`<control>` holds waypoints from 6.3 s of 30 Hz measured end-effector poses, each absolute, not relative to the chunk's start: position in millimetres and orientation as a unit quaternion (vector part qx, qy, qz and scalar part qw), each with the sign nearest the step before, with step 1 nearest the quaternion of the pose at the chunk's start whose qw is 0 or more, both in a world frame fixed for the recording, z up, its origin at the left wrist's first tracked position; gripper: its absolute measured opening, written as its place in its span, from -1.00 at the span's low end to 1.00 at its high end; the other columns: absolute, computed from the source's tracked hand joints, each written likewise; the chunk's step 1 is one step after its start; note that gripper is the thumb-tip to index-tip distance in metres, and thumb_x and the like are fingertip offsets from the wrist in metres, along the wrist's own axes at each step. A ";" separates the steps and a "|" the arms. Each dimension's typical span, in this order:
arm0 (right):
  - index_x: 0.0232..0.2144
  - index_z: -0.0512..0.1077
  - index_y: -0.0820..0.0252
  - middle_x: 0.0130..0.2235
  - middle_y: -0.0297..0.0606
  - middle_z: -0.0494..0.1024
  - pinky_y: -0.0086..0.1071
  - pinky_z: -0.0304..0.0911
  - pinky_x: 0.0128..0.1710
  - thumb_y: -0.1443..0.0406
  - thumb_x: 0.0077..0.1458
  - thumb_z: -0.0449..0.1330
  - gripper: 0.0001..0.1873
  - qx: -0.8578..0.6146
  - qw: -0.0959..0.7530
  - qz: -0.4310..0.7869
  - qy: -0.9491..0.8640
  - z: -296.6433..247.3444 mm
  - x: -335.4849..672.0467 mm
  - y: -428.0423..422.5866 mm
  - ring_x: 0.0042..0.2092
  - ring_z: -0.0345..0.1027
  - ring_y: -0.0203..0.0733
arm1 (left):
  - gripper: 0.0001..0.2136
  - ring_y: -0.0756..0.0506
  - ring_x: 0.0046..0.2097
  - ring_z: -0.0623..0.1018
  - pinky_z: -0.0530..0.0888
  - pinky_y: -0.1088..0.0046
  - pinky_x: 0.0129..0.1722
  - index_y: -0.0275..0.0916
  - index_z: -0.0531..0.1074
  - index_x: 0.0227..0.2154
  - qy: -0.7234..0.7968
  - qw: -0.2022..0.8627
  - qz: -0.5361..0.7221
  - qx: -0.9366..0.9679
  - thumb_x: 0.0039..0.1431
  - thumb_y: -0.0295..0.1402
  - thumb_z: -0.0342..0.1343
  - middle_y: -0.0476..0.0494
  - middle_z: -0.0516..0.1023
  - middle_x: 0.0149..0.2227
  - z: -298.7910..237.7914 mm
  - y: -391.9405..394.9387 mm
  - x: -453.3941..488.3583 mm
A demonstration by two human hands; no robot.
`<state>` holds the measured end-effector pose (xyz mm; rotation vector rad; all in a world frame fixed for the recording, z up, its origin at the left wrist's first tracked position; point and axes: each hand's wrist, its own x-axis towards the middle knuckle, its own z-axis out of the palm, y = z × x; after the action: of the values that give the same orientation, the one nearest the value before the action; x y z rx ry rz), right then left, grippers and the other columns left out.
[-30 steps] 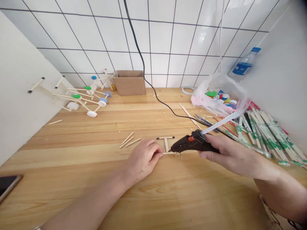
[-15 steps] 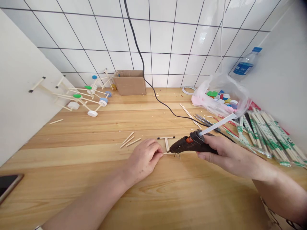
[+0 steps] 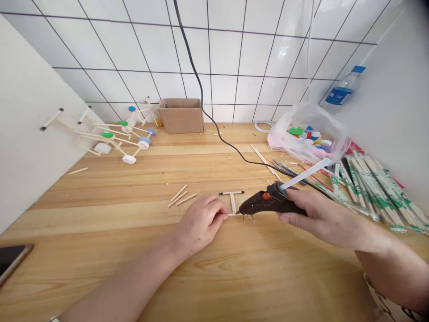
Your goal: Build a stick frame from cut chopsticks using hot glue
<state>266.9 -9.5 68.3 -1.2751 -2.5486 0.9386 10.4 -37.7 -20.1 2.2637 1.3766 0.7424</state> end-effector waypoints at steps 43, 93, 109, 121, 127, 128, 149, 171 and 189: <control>-0.25 0.37 0.19 -0.27 -0.24 0.52 -0.28 0.26 -0.26 0.21 0.17 0.06 -0.82 -0.427 0.065 0.318 -0.844 67.5 267.6 -8.5 -0.26 0.36 -0.10 | -0.88 -0.10 -0.29 0.43 0.36 0.38 -0.29 -0.23 0.35 -0.47 0.495 0.190 0.258 0.807 0.15 -0.51 0.03 -0.07 0.45 -0.39 -19.0 -38.4 10.3; -0.24 0.36 0.17 -0.24 -0.25 0.52 -0.31 0.26 -0.24 0.27 0.17 0.04 -0.85 -0.418 0.064 0.294 -0.857 66.4 263.8 -12.7 -0.24 0.38 -0.11 | -0.88 -0.10 -0.28 0.42 0.34 0.39 -0.29 -0.24 0.34 -0.47 0.491 0.197 0.264 0.807 0.16 -0.51 0.04 -0.07 0.43 -0.39 -21.1 -37.8 10.2; -0.21 0.34 0.16 -0.22 -0.25 0.51 -0.31 0.23 -0.22 0.28 0.17 0.04 -0.85 -0.416 0.066 0.304 -0.854 64.5 263.8 -12.5 -0.22 0.35 -0.11 | -0.88 -0.09 -0.29 0.42 0.33 0.40 -0.29 -0.24 0.33 -0.48 0.487 0.199 0.268 0.808 0.16 -0.52 0.04 -0.07 0.43 -0.39 -21.4 -37.8 9.7; -0.20 0.37 0.19 -0.21 -0.22 0.52 -0.27 0.27 -0.22 0.21 0.16 0.06 -0.79 -0.428 0.073 0.305 -0.848 62.5 268.9 -10.5 -0.20 0.37 -0.07 | -0.88 -0.10 -0.28 0.41 0.33 0.39 -0.28 -0.24 0.33 -0.47 0.486 0.202 0.268 0.807 0.16 -0.52 0.04 -0.07 0.43 -0.39 -22.8 -37.2 9.0; -0.20 0.37 0.17 -0.20 -0.23 0.52 -0.28 0.27 -0.19 0.27 0.16 0.05 -0.82 -0.415 0.070 0.308 -0.853 63.6 264.8 -12.0 -0.18 0.37 -0.08 | -0.88 -0.10 -0.29 0.42 0.33 0.39 -0.29 -0.23 0.33 -0.47 0.486 0.196 0.268 0.809 0.17 -0.50 0.03 -0.07 0.43 -0.39 -21.1 -37.5 9.9; -0.21 0.38 0.17 -0.19 -0.23 0.52 -0.28 0.27 -0.19 0.26 0.16 0.05 -0.82 -0.416 0.072 0.308 -0.852 64.1 265.2 -11.9 -0.18 0.38 -0.07 | -0.88 -0.10 -0.29 0.42 0.33 0.39 -0.29 -0.23 0.33 -0.48 0.487 0.195 0.267 0.809 0.17 -0.50 0.03 -0.07 0.43 -0.39 -20.9 -37.5 9.8; -0.22 0.36 0.17 -0.25 -0.22 0.52 -0.23 0.27 -0.23 0.17 0.17 0.06 -0.78 -0.445 0.056 0.304 -0.841 65.2 273.1 -9.0 -0.23 0.36 -0.06 | -0.87 -0.10 -0.28 0.43 0.35 0.38 -0.28 -0.22 0.34 -0.47 0.487 0.190 0.265 0.811 0.18 -0.49 0.00 -0.08 0.44 -0.39 -20.7 -38.6 9.6; -0.17 0.40 0.18 -0.33 -0.30 0.45 -0.39 0.21 -0.38 0.08 0.13 0.11 -0.67 -0.438 0.117 0.436 -0.778 65.6 278.3 4.5 -0.33 0.29 -0.20 | -0.87 -0.09 -0.30 0.41 0.34 0.39 -0.30 -0.22 0.33 -0.48 0.487 0.195 0.271 0.807 0.17 -0.48 0.00 -0.06 0.43 -0.40 -19.8 -38.6 9.7; -0.29 0.43 0.22 -0.33 -0.23 0.46 -0.36 0.21 -0.32 0.17 0.11 0.17 -0.78 -0.412 0.257 0.661 -0.572 64.0 287.3 26.7 -0.32 0.31 -0.22 | -0.86 -0.09 -0.30 0.42 0.34 0.39 -0.31 -0.21 0.32 -0.50 0.486 0.195 0.274 0.806 0.16 -0.50 0.01 -0.06 0.44 -0.41 -18.7 -37.7 10.6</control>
<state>287.3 26.7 64.0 -1.1174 -1.5509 1.7938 10.6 -37.7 -18.7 2.2605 1.3632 0.7687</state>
